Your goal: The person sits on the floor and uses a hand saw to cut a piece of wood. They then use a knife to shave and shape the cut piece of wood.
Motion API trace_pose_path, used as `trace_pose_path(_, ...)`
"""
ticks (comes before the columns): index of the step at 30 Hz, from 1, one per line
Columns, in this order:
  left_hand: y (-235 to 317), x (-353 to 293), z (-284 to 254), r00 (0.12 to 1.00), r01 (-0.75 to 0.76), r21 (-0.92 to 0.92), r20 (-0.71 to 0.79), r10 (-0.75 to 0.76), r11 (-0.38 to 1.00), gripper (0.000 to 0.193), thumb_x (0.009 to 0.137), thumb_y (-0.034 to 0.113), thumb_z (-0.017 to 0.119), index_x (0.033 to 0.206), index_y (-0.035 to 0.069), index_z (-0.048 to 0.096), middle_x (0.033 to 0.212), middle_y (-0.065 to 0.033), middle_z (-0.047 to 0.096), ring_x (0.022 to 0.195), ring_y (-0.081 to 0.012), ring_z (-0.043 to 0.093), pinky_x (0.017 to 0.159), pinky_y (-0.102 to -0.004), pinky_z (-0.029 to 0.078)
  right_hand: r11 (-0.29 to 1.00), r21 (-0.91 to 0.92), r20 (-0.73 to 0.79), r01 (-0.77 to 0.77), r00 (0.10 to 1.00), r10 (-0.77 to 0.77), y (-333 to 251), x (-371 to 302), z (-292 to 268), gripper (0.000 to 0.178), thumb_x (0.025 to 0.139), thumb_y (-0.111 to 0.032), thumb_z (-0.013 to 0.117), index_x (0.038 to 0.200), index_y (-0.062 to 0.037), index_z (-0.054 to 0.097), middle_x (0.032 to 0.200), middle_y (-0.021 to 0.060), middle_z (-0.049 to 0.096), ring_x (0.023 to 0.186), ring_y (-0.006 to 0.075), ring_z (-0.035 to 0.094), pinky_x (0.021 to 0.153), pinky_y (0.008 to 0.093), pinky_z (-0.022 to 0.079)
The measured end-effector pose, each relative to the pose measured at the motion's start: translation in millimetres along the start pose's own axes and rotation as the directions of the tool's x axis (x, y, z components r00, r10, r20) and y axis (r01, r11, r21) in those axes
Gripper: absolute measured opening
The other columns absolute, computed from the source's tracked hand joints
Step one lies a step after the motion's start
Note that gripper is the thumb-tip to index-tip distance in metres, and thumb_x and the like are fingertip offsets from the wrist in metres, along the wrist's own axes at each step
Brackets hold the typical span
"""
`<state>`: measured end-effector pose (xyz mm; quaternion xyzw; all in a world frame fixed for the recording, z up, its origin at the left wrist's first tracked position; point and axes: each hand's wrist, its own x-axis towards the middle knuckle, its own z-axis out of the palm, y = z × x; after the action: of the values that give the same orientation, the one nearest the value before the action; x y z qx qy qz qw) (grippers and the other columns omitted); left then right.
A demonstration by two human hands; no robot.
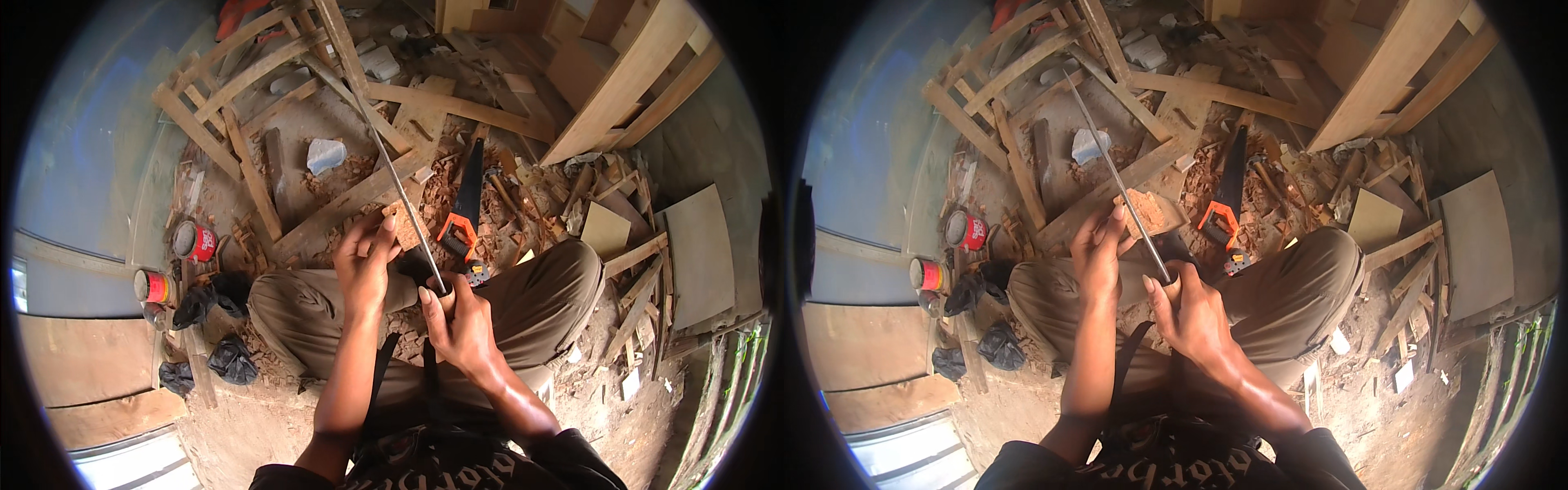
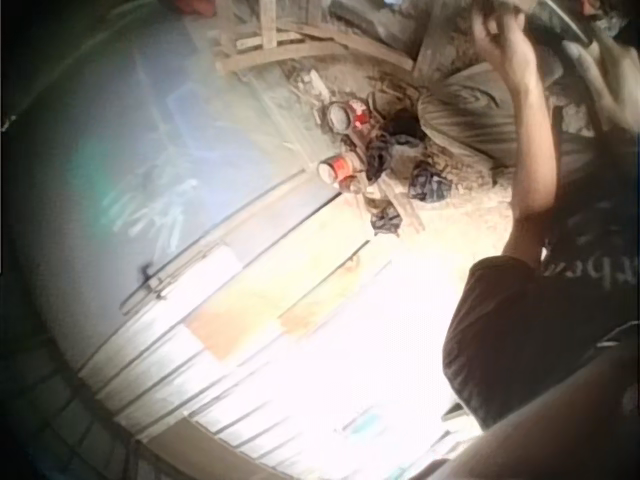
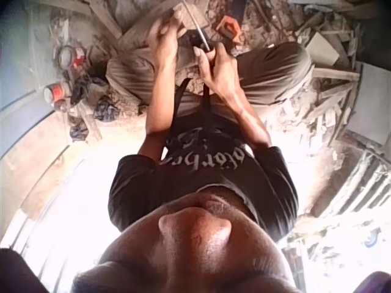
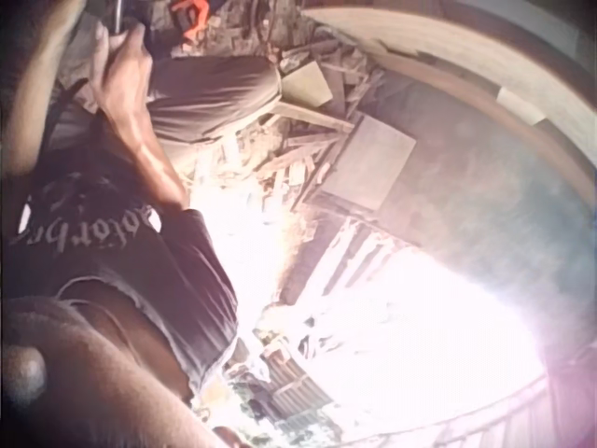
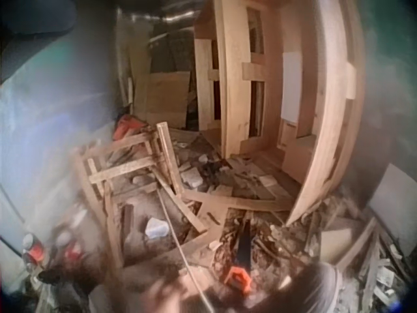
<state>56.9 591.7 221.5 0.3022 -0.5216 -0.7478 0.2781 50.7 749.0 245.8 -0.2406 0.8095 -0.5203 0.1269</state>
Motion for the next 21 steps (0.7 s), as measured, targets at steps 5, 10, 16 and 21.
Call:
trace_pose_path(5, -8, 1, -5, 0.996, -0.048, 0.029, 0.075, 0.046, 0.998, 0.034, 0.095, 0.026, 0.074, 0.118, 0.002, 0.068, 0.102, -0.0023, 0.070, 0.093, -0.0079, 0.065, 0.076, -0.0251, 0.053, 0.999, -0.037, -0.037, -0.016, 0.999, 0.014, 7, 3, 5, 0.037, 0.098, -0.024, 0.067, 0.111, 0.0083, 0.055, 0.057, 0.0137, 0.061, 0.053, 0.0301, 0.067, 0.051, 0.0375, 0.050)
trace_pose_path(10, -19, 8, -12, 0.948, -0.273, 0.089, 0.196, 0.252, 0.958, 0.046, 0.094, 0.017, 0.073, 0.132, -0.002, 0.058, 0.122, -0.0103, 0.064, 0.106, -0.0150, 0.064, 0.089, -0.0296, 0.053, 0.996, -0.009, 0.011, -0.093, 0.996, 0.093, 0, 6, 0, 0.037, 0.099, -0.025, 0.065, 0.111, 0.0088, 0.055, 0.057, 0.0142, 0.060, 0.052, 0.0295, 0.067, 0.051, 0.0382, 0.049)
trace_pose_path(16, -48, 20, -21, 0.771, -0.582, 0.284, 0.492, 0.406, 0.761, 0.088, 0.076, 0.010, 0.085, 0.149, 0.000, 0.038, 0.148, -0.0212, 0.049, 0.135, -0.0312, 0.051, 0.110, -0.0438, 0.044, 0.997, -0.030, -0.017, -0.064, 0.998, 0.064, 6, 7, -3, 0.036, 0.100, -0.024, 0.063, 0.110, 0.0094, 0.055, 0.058, 0.0154, 0.061, 0.055, 0.0308, 0.068, 0.052, 0.0386, 0.050)
trace_pose_path(21, -45, 32, 1, 0.827, -0.529, 0.290, 0.389, 0.407, 0.798, 0.077, 0.075, 0.008, 0.086, 0.141, 0.000, 0.048, 0.137, -0.0194, 0.058, 0.123, -0.0309, 0.062, 0.100, -0.0403, 0.054, 0.998, -0.053, -0.073, -0.026, 0.997, 0.022, 4, 14, -3, 0.036, 0.100, -0.025, 0.063, 0.107, 0.0093, 0.056, 0.060, 0.0181, 0.062, 0.058, 0.0327, 0.069, 0.053, 0.0394, 0.050)
